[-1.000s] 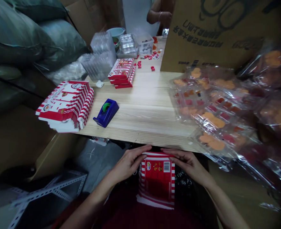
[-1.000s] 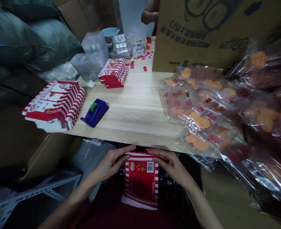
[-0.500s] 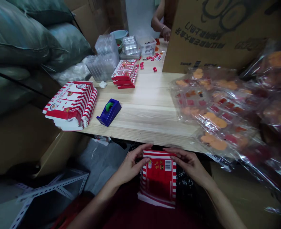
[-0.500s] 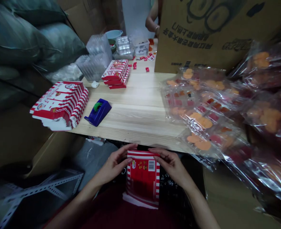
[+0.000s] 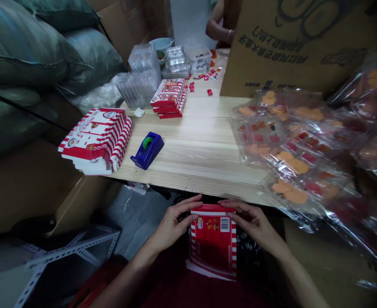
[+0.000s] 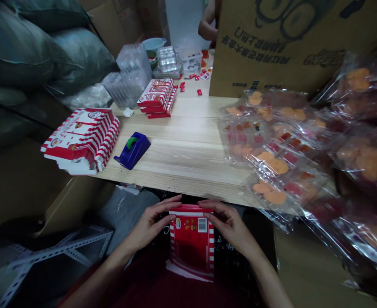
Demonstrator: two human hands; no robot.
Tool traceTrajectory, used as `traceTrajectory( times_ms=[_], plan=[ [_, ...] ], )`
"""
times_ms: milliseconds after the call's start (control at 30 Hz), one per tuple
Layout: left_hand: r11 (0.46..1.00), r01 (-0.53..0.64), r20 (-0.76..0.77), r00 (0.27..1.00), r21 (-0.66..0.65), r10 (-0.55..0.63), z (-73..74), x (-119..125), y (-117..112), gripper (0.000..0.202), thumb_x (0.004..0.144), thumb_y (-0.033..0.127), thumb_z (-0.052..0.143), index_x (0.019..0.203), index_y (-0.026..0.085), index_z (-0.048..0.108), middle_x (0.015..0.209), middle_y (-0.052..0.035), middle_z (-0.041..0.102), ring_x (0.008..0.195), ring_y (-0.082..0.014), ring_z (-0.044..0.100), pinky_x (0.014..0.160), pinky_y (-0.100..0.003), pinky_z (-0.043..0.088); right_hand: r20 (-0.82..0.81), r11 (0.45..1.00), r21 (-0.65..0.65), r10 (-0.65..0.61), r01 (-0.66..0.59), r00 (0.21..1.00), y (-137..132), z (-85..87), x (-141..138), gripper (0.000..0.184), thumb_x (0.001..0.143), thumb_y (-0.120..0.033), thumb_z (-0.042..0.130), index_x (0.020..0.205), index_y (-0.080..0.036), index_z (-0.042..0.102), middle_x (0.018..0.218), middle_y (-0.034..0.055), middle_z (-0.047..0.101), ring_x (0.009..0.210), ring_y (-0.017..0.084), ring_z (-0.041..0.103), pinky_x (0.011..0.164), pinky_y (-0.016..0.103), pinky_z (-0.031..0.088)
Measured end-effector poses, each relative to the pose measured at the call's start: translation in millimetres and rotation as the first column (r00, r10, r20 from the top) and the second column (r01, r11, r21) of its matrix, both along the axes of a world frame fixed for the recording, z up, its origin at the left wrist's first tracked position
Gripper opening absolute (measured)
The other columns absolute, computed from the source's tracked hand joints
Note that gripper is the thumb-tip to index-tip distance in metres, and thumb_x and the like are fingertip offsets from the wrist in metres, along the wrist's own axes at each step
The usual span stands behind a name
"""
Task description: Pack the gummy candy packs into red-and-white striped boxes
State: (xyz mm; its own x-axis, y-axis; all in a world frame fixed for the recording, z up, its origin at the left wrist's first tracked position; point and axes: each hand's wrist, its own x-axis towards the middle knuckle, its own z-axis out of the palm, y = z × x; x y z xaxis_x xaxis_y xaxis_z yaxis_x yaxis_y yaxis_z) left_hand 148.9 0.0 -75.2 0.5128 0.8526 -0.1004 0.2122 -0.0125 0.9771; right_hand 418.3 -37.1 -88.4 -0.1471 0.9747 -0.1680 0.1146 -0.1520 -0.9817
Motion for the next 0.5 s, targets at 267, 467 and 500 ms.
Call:
traceTrajectory(
  times_ms=[267, 467, 500],
  plan=[
    [0.98, -0.114, 0.096, 0.99, 0.163, 0.099, 26.4, -8.1, 14.7, 0.024, 0.1, 0.022, 0.06, 0.115, 0.028, 0.078, 0.124, -0.0071, 0.075, 0.117, -0.0228, 0.069, 0.102, -0.04, 0.056, 0.091, 0.984, 0.153, 0.083, -0.096, 0.992, 6.6, 45.5, -12.2, 0.029, 0.103, -0.034, 0.058, 0.127, -0.041, 0.072, 0.138, 0.0014, 0.07, 0.134, 0.025, 0.06, 0.113, 0.05, 0.048],
    [0.992, -0.017, 0.086, 0.996, 0.124, 0.007, 40.4, -15.9, 28.5, 0.025, 0.102, 0.025, 0.056, 0.119, 0.025, 0.075, 0.126, -0.0086, 0.073, 0.12, -0.023, 0.067, 0.105, -0.038, 0.051, 0.123, 0.971, 0.232, 0.022, -0.05, 0.992, 4.9, 51.5, -21.5, 0.029, 0.101, -0.034, 0.06, 0.125, -0.043, 0.073, 0.133, 0.0008, 0.073, 0.123, 0.025, 0.069, 0.104, 0.045, 0.057],
    [0.994, -0.018, 0.062, 0.998, 0.105, 0.011, 35.8, -18.6, 30.9, 0.027, 0.102, 0.026, 0.057, 0.124, 0.026, 0.072, 0.129, -0.009, 0.072, 0.122, -0.0237, 0.065, 0.107, -0.039, 0.05, 0.106, 0.977, 0.212, 0.007, -0.03, 0.994, 4.8, 42.6, -21.8, 0.027, 0.1, -0.037, 0.061, 0.123, -0.042, 0.075, 0.131, 0.0016, 0.074, 0.122, 0.027, 0.069, 0.104, 0.047, 0.057]
  ],
)
